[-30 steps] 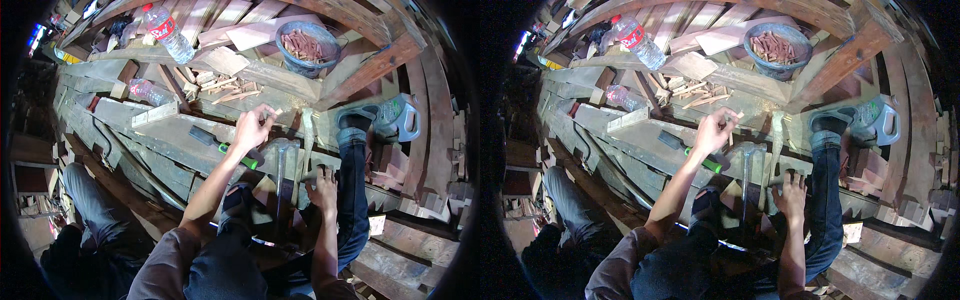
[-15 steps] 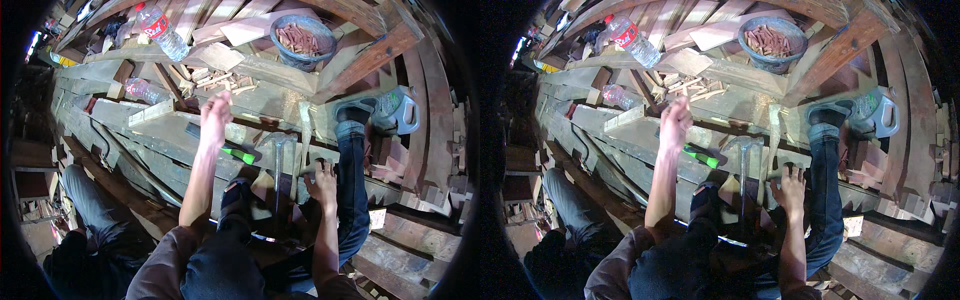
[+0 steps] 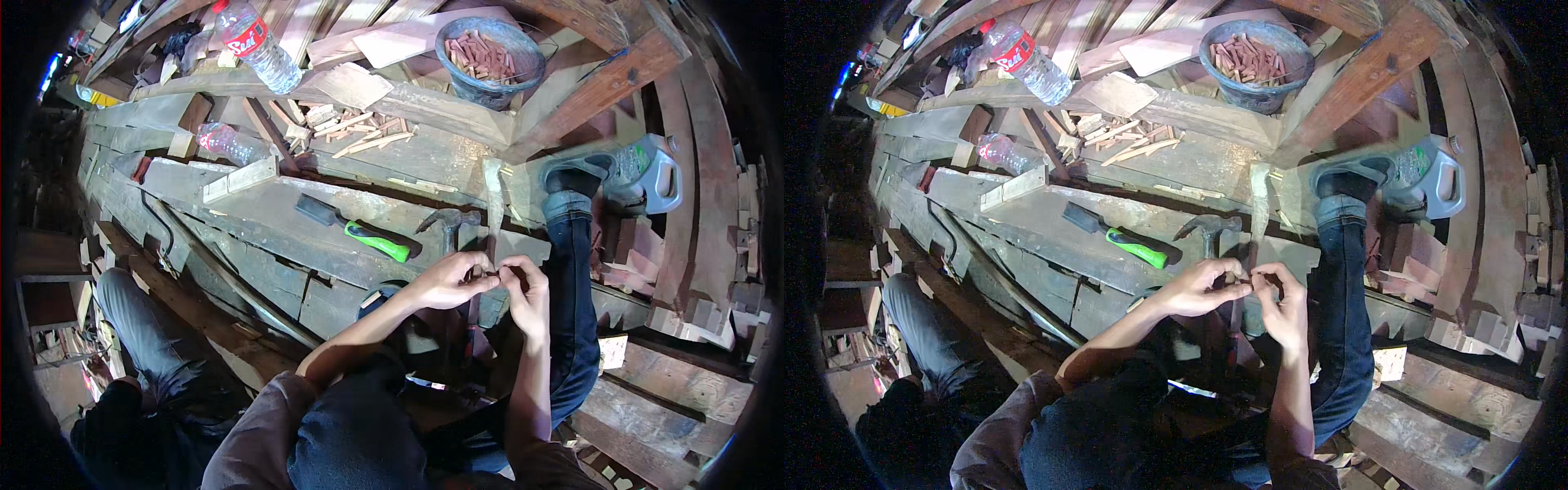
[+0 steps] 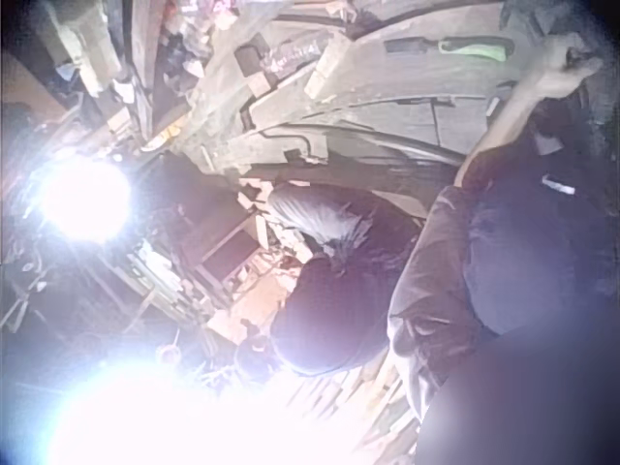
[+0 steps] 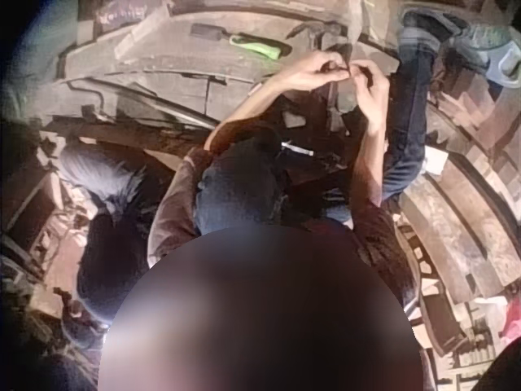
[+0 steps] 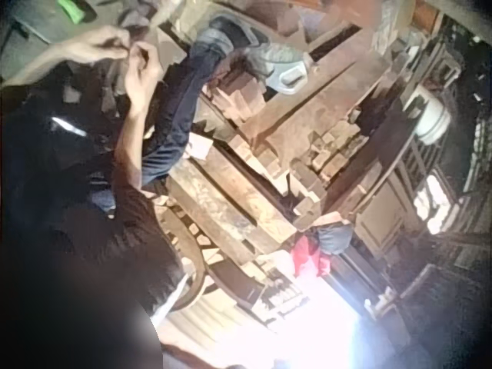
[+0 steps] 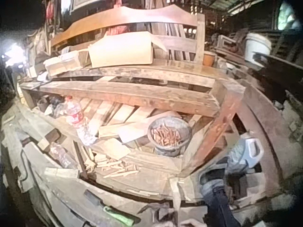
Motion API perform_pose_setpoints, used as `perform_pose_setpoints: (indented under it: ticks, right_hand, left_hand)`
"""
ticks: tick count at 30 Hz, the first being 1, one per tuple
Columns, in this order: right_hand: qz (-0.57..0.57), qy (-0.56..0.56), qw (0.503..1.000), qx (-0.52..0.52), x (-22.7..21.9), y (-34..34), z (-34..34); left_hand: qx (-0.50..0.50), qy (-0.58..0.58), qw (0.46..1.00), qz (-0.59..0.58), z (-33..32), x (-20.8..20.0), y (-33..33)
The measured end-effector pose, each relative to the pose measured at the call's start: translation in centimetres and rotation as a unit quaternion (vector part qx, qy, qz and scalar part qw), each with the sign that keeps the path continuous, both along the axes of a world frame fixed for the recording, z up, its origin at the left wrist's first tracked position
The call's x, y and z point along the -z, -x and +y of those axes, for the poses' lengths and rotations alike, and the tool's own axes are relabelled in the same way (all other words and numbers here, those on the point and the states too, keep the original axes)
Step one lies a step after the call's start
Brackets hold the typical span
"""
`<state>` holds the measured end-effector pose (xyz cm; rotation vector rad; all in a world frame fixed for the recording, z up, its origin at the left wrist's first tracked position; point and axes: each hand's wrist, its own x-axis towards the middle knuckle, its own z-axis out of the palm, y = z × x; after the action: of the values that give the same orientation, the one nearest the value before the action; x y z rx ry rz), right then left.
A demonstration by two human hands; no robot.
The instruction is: Assembling and hammering small wooden pieces to create a structure in a workshop.
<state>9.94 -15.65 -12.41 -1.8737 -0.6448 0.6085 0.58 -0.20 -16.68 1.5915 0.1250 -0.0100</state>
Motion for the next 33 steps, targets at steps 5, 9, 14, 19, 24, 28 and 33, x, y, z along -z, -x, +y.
perform_pose_setpoints:
  ticks: [5, 9, 14, 19, 24, 28, 33]
  right_hand:
    - [-0.004, 0.004, 1.0, -0.031, 0.5, -0.5, -0.5]
    - [0.05, -0.023, 0.998, 0.0, 1.9, -0.9, -0.6]
    - [-0.017, 0.049, 0.998, 0.031, 4.7, -2.6, -2.7]
    - [-0.056, 0.109, 0.992, 0.027, 4.9, -2.8, -2.7]
    - [-0.077, 0.108, 0.991, 0.005, 4.4, -2.5, -2.0]
    - [-0.041, 0.119, 0.992, 0.006, 5.1, -2.4, -2.3]
    - [-0.052, 0.106, 0.993, 0.001, 4.3, -2.4, -2.3]
  left_hand:
    - [-0.014, -0.032, 0.999, 0.018, 0.6, -1.3, 0.3]
    - [-0.066, -0.057, 0.996, -0.017, 0.9, -1.1, 0.0]
    - [-0.222, -0.213, 0.946, 0.101, 9.3, -1.1, -1.4]
    - [-0.316, -0.47, 0.792, 0.227, 22.2, 8.0, -0.4]
    - [-0.28, -0.559, 0.73, 0.277, 28.3, 10.7, -2.1]
    - [-0.263, -0.592, 0.691, 0.321, 29.3, 12.8, -3.8]
    - [-0.289, -0.604, 0.677, 0.304, 29.0, 13.9, -4.2]
